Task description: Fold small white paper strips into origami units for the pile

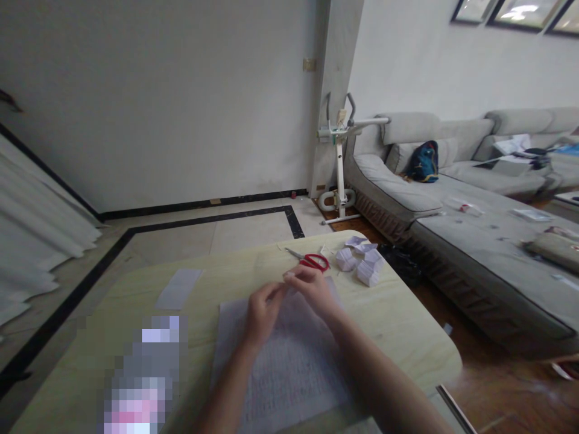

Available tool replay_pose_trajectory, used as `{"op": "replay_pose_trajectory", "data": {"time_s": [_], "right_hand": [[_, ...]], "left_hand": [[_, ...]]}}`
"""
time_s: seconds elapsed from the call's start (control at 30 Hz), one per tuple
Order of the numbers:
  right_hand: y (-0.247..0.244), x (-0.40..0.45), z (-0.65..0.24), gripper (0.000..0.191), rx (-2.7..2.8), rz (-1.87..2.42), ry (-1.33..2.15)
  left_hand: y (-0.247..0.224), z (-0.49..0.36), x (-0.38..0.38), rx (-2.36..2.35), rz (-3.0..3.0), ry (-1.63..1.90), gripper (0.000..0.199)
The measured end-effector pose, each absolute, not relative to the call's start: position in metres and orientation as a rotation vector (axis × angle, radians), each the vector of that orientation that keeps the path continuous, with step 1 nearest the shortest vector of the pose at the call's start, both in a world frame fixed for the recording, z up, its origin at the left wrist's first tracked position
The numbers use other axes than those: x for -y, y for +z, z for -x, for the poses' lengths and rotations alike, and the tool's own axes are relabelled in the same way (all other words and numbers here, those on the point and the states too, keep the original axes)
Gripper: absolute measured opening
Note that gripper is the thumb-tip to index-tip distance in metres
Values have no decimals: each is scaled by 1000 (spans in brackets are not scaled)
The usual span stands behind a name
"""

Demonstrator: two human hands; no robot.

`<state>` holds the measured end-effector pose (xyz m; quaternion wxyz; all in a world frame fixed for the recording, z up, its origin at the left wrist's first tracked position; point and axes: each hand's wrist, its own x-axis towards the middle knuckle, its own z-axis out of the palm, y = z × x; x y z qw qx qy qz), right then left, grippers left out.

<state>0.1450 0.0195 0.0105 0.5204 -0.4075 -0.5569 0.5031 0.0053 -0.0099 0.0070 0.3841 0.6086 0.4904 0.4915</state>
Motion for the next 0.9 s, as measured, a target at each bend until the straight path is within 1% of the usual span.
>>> {"op": "replay_pose_trajectory", "data": {"time_s": [0.37,0.57,0.83,0.9], "right_hand": [[14,-17,-143,15,1412,938,1112],[13,-16,-144,13,1454,958,1027],[17,-15,-144,11,1497,942,1022],[17,-15,-143,17,1489,949,1022]], "left_hand": [[7,-3,7,-1233,-1617,1330,21],[6,-3,6,-1238,-1654,1303,21],[5,0,8,-1259,-1703,1328,18],[5,0,8,-1281,-1668,1362,19]]}}
